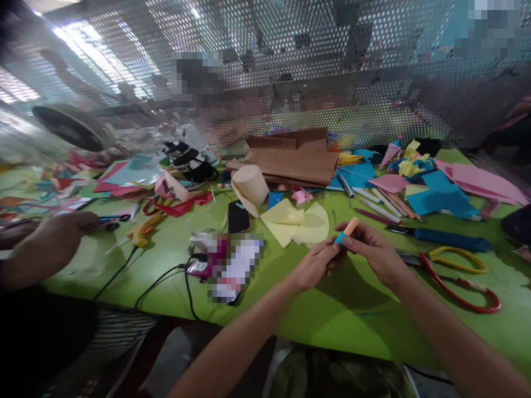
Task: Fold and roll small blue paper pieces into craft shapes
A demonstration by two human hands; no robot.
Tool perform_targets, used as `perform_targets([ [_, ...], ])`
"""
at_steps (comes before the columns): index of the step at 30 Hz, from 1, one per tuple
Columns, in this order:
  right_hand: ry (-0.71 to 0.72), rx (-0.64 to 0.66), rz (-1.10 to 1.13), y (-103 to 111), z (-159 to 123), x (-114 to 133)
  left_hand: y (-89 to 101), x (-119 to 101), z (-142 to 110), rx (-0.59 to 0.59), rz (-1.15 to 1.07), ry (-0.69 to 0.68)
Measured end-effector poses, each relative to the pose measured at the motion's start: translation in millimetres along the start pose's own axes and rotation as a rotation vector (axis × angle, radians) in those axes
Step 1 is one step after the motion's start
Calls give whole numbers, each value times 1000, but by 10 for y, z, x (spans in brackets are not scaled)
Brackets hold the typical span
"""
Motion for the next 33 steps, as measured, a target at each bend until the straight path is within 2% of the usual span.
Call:
perform_targets([
  [2, -19, 12, 10, -23, 1, 3, 3, -6, -10, 19, 6, 16],
  [7, -20, -32, 20, -75, -14, -32, 32, -16, -21, -146, 152, -23],
  [9, -22, -47, 18, -79, -23, -45, 33, -9, -10, -164, 152, -14],
  [12, -20, -39, 36, -65, -27, -34, 19, 13, 23, -57, 16, 38],
  [15, -30, 24, 106, -44, -19, -3, 7, 25, 53, 70, -146, 71],
  [17, -37, 67, 123, -36, -13, 11, 5, 20, 58, 108, -184, 91],
  [22, -22, 60, 70, -49, -12, -13, -2, 4, 40, 87, -168, 108],
  [27, -44, 62, 64, -54, -22, -62, -20, 26, 45, 75, -108, 70],
  [30, -23, 45, 21, -42, -16, -69, -25, 29, 27, 109, -48, 55],
  [33, 8, 22, -39, -32, -12, -68, -20, 14, -12, 53, 84, 58],
])
Point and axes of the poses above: each hand's wrist, its own z-axis towards the middle knuckle, its own y-axis out of the back of the hand, x = y × z, the point moved 1 cm from there along z, towards the middle knuckle, and after that the axes turned 14 degrees about y, right-handed, at the moved point
